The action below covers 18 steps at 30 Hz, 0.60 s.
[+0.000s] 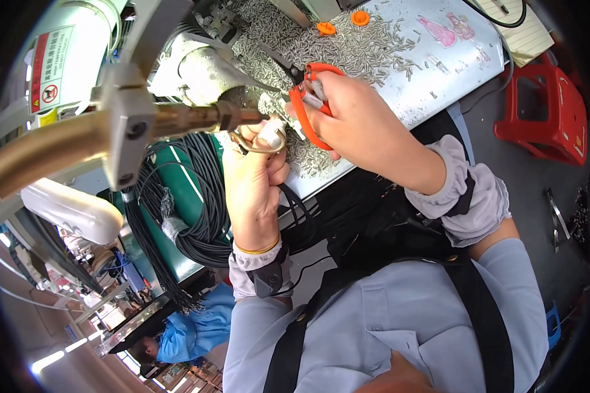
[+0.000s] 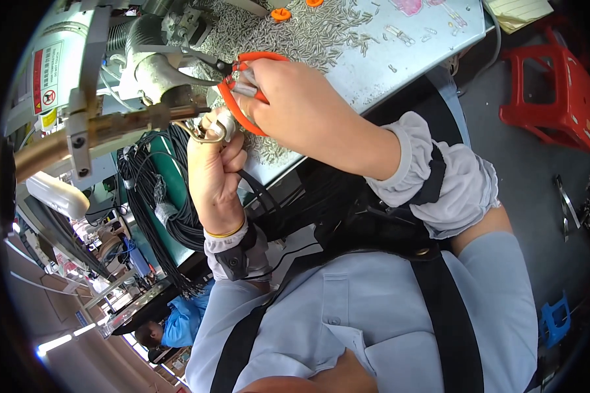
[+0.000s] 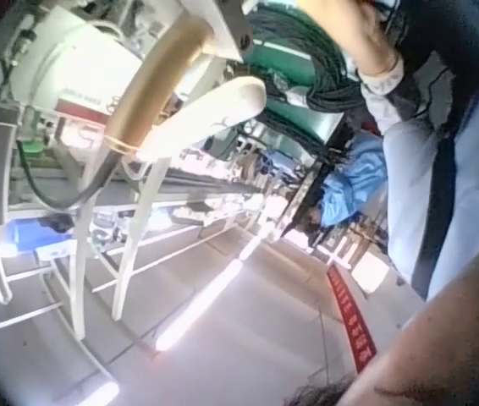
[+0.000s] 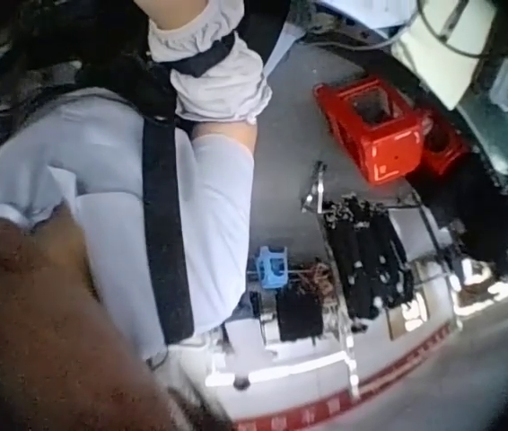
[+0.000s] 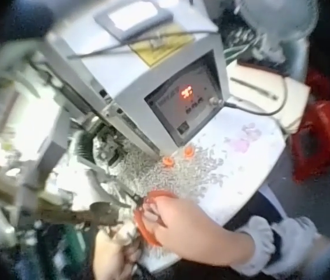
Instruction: The person uses shears to trim the ends of wires on a bundle of cables, then picks up a single cable and trims its wires before placing it back down.
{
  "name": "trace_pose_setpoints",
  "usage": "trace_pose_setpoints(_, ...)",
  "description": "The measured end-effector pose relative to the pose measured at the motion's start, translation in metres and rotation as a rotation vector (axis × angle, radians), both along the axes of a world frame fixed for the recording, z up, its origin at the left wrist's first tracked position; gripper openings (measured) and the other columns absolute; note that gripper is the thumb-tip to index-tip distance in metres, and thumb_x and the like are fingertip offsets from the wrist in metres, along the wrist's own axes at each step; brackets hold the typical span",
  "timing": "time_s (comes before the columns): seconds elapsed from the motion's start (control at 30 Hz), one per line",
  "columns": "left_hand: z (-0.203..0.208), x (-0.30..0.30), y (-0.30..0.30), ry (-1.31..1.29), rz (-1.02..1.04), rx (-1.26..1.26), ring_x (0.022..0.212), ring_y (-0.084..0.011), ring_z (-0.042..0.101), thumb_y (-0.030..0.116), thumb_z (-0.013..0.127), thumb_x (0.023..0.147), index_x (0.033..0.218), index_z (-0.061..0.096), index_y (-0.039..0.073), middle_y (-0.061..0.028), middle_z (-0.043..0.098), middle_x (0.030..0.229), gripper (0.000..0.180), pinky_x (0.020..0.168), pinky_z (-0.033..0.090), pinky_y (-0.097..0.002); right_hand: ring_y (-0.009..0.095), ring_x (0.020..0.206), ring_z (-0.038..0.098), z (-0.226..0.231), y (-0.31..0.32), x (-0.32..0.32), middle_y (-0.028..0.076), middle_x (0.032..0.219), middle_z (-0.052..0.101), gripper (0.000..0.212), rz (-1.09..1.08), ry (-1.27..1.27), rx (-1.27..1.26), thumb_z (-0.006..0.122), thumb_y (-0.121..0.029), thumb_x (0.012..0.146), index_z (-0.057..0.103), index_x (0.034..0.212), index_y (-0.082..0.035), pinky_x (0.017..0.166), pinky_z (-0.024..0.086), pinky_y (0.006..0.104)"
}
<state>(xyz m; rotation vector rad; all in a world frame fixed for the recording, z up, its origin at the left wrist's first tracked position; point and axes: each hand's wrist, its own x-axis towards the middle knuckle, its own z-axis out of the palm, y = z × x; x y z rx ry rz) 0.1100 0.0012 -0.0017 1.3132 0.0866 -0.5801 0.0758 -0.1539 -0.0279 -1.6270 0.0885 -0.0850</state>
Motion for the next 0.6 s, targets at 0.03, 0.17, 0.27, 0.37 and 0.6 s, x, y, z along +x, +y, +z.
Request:
trace_pose_setpoints(0.03,-0.0012,-0.0001,0.0015,-0.010,-0.004,-0.006,0.042,-0.0016,0.028,0.012,0.062,0.078,0.088,0.053,0.001,0.0043,0.043,0.061,0.017,0.036,0.018,-0.0164,0.010,0.041,0.048,-0.0015,0.0011,0.0008,0.004,0.053,0.048,0.010,-0.018,-0.050,-0.031,0.051,-0.008,0.081,0.047,0.078,0.001,0.039,0.038,0.0244)
trace_pose_setpoints(0.17,0.0015,-0.0053,-0.0005,-0.077,0.023,0.043,0.042,-0.0018,0.029,0.013,0.062,0.078,0.087,0.053,0.001,0.0038,0.043,0.060,0.018,0.036,0.019,-0.0169,0.010,0.041,0.048,-0.0011,0.0001,-0.0007,0.005,0.054,0.048,0.010,-0.020,-0.094,-0.034,0.050,-0.007,0.081,0.046,0.078,0.001,0.039,0.038,0.0244)
trace_pose_setpoints(0.27,0.0007,-0.0076,-0.0035,-0.111,0.051,0.082,0.042,-0.0018,0.030,0.013,0.062,0.078,0.087,0.052,0.001,0.0036,0.043,0.060,0.018,0.036,0.020,-0.0170,0.010,0.041,0.048,0.0003,-0.0005,-0.0010,0.005,0.053,0.048,0.010,-0.008,-0.072,-0.008,0.050,-0.007,0.081,0.046,0.078,0.001,0.039,0.038,0.0245)
trace_pose_setpoints(0.37,0.0007,-0.0086,-0.0035,-0.127,0.080,0.103,0.042,-0.0017,0.030,0.013,0.062,0.078,0.087,0.052,0.001,0.0034,0.043,0.060,0.018,0.036,0.020,-0.0170,0.010,0.041,0.048,0.0015,-0.0005,-0.0014,0.005,0.053,0.048,0.010,0.002,-0.041,0.018,0.051,-0.007,0.081,0.046,0.077,0.001,0.039,0.037,0.0246)
trace_pose_setpoints(0.6,0.0008,-0.0068,-0.0015,-0.118,0.041,0.055,0.042,-0.0013,0.029,0.010,0.060,0.079,0.090,0.052,0.001,0.0035,0.043,0.061,0.017,0.036,0.019,-0.0161,0.009,0.043,0.046,-0.0004,0.0008,-0.0024,0.004,0.051,0.047,0.014,-0.049,-0.124,-0.068,0.054,-0.010,0.081,0.048,0.078,0.001,0.040,0.036,0.0242)
